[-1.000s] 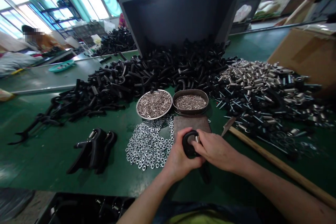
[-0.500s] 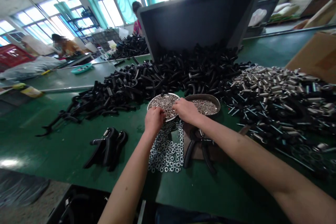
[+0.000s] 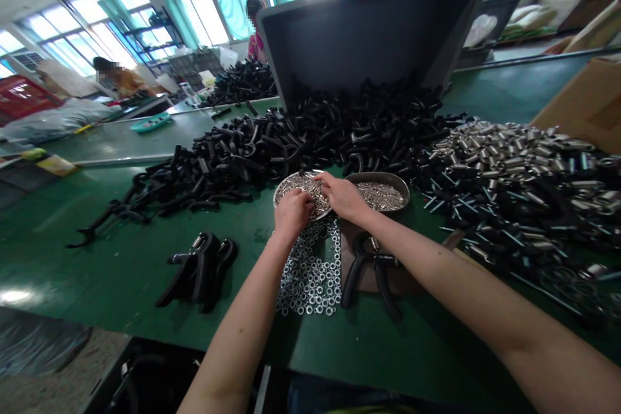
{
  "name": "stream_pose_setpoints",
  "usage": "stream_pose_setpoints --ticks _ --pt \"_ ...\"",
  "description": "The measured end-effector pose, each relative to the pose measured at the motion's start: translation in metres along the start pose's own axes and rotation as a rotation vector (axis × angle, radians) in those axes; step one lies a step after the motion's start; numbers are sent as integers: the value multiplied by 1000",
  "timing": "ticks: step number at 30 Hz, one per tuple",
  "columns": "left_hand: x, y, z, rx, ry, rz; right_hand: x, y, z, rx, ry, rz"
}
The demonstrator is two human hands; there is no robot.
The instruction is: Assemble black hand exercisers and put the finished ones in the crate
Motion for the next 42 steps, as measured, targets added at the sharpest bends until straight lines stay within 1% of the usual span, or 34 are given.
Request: stream_pose_setpoints --ticks 2,5,7,8,9,11,13,15,19,22,25,26,27,28,29,31,32,33,35,37,39,42 --pt "2 -2 1 7 -10 9 5 15 -14 28 -87 23" --pt "2 -4 1 19 -15 10 27 48 -33 72 -378 129" --pt "1 -5 -1 25 -17 11 45 74 -36 64 -537 221" --pt "0 -5 -3 30 -19 9 54 87 -36 49 -549 251" --pt "-1 -4 -5 44 -20 2 61 97 -35 36 -525 270" --pt "-2 0 -10 88 -17 -5 72 114 -32 22 -396 282" --pt "-1 6 -12 114 -16 15 80 122 -28 16 -267 289" --pt "2 13 -7 93 -27 60 83 123 -22 8 -196 289" --pt "2 21 6 -4 -57 148 82 116 -13 -20 -114 275" --pt "2 18 5 -24 -44 189 76 114 -11 -28 -16 239" --pt "0 15 -10 70 118 120 63 116 -11 -34 80 152" --pt "1 16 -14 102 194 85 58 117 -11 -41 107 123" --pt "3 19 -15 108 289 47 55 118 -10 -50 129 97" --pt "7 24 -13 83 403 8 52 119 -9 -59 148 78" --pt "14 29 -7 29 527 -27 50 120 -9 -66 163 66" --pt "35 45 11 -123 781 -79 51 125 -11 -74 182 54" --pt "48 54 19 -194 869 -78 53 129 -14 -71 188 53" --pt "62 62 25 -244 899 -46 56 135 -18 -62 193 56" --pt "87 74 31 -284 841 72 66 154 -32 -23 225 73" --pt "104 80 33 -278 709 189 79 181 -50 32 303 114" --pt "111 81 34 -259 588 255 96 214 -66 71 422 195" --pt "114 78 34 -243 463 295 124 265 -77 60 605 359"
Point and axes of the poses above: each hand's wrist, its own y-axis away from the middle knuckle, its own z-axis out of the palm, x = y × z, the point moved 9 cm from there along -y, towards the middle knuckle
